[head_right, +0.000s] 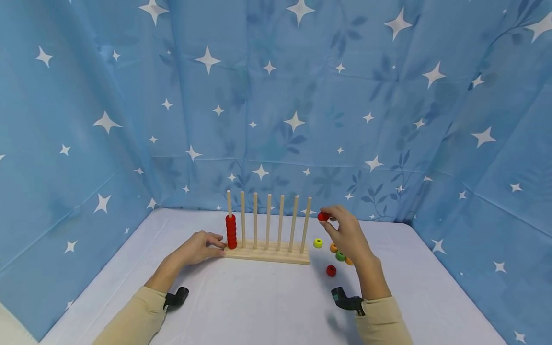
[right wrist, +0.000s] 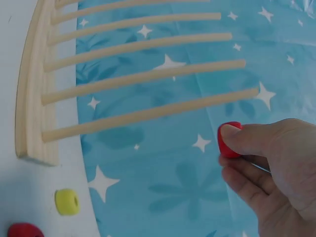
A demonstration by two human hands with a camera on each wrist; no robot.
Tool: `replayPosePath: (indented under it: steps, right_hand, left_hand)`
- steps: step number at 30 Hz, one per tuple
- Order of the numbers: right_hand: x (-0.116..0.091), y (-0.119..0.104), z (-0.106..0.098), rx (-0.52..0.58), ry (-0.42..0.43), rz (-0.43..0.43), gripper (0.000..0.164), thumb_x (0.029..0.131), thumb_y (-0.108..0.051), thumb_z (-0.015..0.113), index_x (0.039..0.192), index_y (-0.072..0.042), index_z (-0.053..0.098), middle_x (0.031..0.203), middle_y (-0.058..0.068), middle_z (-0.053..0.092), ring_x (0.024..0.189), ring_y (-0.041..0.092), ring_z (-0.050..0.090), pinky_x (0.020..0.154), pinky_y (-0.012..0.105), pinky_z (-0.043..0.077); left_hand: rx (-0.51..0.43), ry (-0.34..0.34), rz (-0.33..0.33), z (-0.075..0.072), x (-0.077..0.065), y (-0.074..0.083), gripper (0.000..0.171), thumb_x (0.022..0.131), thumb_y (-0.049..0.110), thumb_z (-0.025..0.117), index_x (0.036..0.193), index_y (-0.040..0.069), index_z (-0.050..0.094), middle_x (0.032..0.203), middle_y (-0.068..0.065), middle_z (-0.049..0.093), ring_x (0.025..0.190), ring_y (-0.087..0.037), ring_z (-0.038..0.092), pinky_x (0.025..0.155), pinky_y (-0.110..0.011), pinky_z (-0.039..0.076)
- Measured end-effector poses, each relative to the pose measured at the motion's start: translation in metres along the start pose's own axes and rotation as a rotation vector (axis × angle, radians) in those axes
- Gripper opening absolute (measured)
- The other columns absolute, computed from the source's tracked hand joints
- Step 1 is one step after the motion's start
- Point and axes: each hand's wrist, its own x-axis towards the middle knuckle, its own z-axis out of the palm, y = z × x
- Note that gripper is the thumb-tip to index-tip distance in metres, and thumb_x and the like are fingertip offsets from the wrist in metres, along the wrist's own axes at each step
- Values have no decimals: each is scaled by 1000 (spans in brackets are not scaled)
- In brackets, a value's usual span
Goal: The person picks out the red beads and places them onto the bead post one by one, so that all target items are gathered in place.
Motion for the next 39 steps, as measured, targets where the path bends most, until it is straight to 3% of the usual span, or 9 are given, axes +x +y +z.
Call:
replayPosePath:
  steps: [3,6,8,12,16,27,33,39]
  right_hand:
    - [3,-6,0,8,73,-60,31,93,-5,77,124,-8,71,117,7,69,103,25,70,86,25,58]
    - [7,-13,1,39,144,-126,32,91,0,77,123,-4,72,117,8,68,100,25,69,85,7,50]
    - [9,-18,3,66,189,-169,34,89,5,77,123,-1,72,118,11,68,99,27,68,84,1,45]
    - [16,-27,8,114,247,-228,38,87,10,77,124,1,72,117,14,68,99,29,66,87,3,45]
    - [20,-35,13,129,250,-241,40,87,9,78,125,0,72,117,14,68,101,28,66,90,3,44]
    - [22,-42,14,151,279,-249,37,86,7,79,122,2,72,118,15,68,100,26,63,64,6,46]
    - [26,-49,18,188,300,-280,35,87,5,79,121,1,74,117,15,69,100,26,64,88,6,46]
    - [32,-60,24,225,295,-287,36,88,3,79,123,-1,73,117,12,70,99,23,65,88,13,51]
  left_hand:
    - [-1,5,-1,-1,-1,0,20,89,22,83,107,13,85,137,-17,69,137,-39,57,115,-59,42]
    - [-4,7,-3,-1,-1,1,20,88,21,83,107,13,85,137,-17,69,137,-39,57,115,-59,42]
    - [-6,8,-5,-2,-1,1,20,88,21,83,107,13,85,137,-17,69,137,-39,57,115,-59,42]
    - [-8,6,-7,-1,-1,1,21,88,21,84,107,13,85,137,-18,68,137,-39,57,115,-59,42]
    - [-6,1,-1,-1,-1,1,21,88,20,84,107,12,85,137,-19,68,137,-40,57,115,-60,41]
    - [-16,-6,11,-1,1,0,19,89,23,83,106,15,85,138,-18,68,137,-40,57,115,-60,42]
    - [-15,-8,10,0,1,0,19,89,22,83,106,14,85,138,-18,68,138,-40,56,116,-60,41]
    - [-20,-6,10,-1,0,1,19,89,21,83,106,14,85,138,-18,68,138,-40,55,116,-60,41]
